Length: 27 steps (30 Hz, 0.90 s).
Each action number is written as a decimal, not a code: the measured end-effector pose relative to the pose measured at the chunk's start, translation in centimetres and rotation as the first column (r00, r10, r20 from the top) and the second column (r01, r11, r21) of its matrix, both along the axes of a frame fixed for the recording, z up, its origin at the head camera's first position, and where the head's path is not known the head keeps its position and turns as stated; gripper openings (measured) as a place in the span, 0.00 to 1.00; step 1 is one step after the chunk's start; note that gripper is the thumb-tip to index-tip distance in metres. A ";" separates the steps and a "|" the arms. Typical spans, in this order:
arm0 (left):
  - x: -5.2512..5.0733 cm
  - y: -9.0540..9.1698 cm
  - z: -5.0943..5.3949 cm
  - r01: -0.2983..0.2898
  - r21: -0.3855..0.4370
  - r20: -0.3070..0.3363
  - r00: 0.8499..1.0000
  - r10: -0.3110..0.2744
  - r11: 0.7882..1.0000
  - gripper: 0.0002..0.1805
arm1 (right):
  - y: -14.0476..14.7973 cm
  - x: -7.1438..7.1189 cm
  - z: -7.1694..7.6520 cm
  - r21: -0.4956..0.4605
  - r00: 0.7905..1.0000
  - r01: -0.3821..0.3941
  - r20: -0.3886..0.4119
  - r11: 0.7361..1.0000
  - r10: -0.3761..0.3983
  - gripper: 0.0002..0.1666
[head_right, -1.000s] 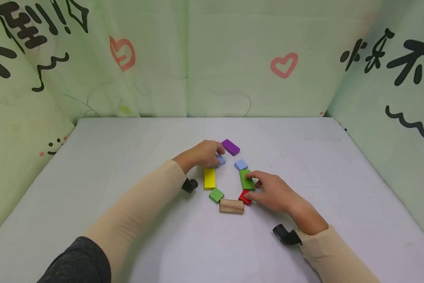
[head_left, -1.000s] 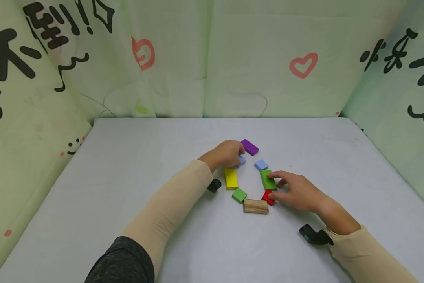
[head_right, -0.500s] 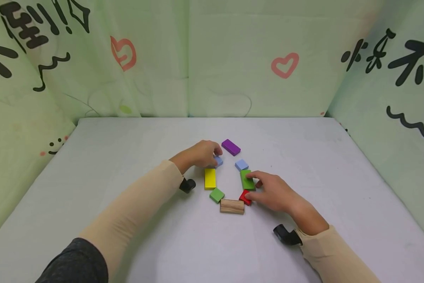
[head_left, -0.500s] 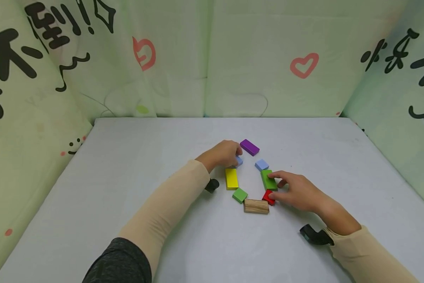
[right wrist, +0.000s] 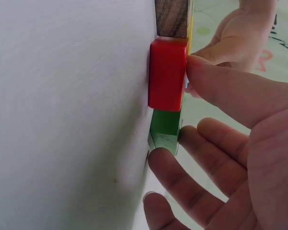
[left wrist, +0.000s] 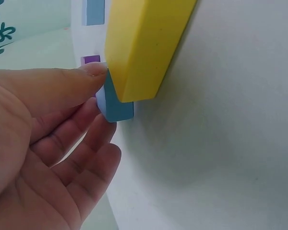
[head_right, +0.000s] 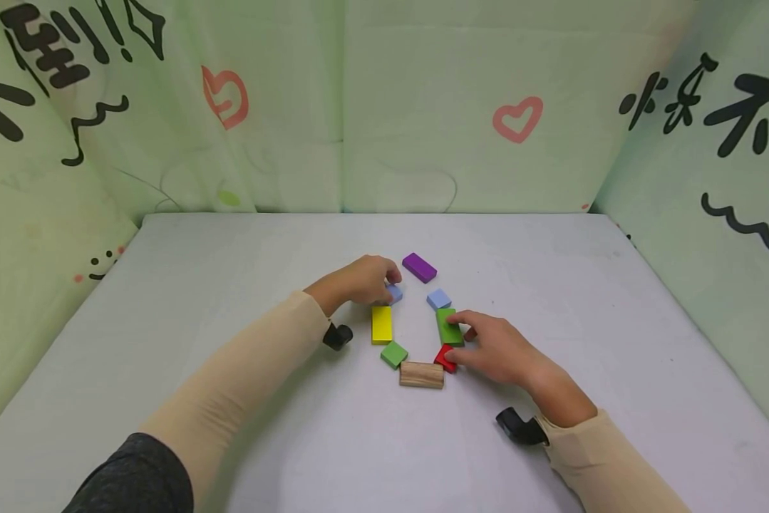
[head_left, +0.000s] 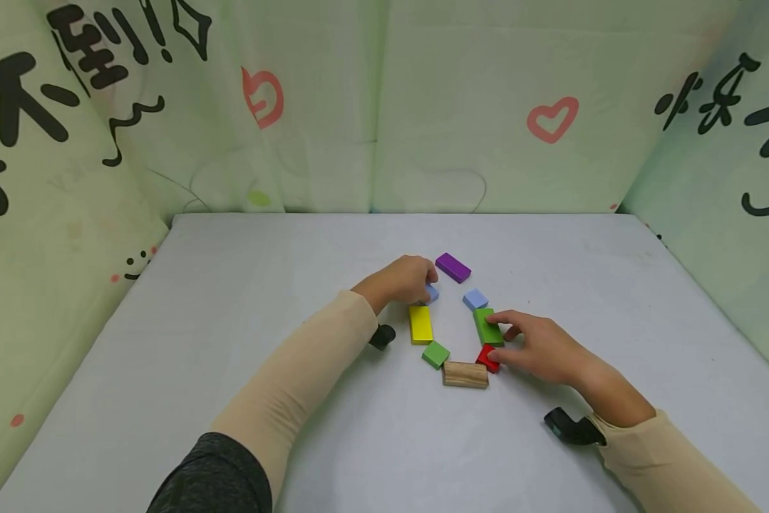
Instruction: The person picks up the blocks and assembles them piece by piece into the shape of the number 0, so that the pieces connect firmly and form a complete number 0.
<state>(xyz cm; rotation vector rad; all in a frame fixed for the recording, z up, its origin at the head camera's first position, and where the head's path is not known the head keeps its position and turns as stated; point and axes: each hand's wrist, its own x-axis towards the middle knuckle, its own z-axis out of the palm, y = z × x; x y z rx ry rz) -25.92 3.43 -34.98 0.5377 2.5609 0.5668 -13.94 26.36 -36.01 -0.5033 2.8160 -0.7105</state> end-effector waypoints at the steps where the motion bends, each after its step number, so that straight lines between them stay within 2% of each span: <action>1: 0.0 0.0 0.0 0.001 0.001 0.001 1.000 -0.001 1.000 0.20 | 0.0 0.0 0.0 0.001 1.000 0.000 -0.001 1.000 0.000 0.34; 27: 0.3 -0.4 0.1 -0.001 0.000 0.020 1.000 0.001 1.000 0.20 | 0.0 0.0 -0.2 0.002 1.000 -0.001 -0.005 1.000 0.001 0.34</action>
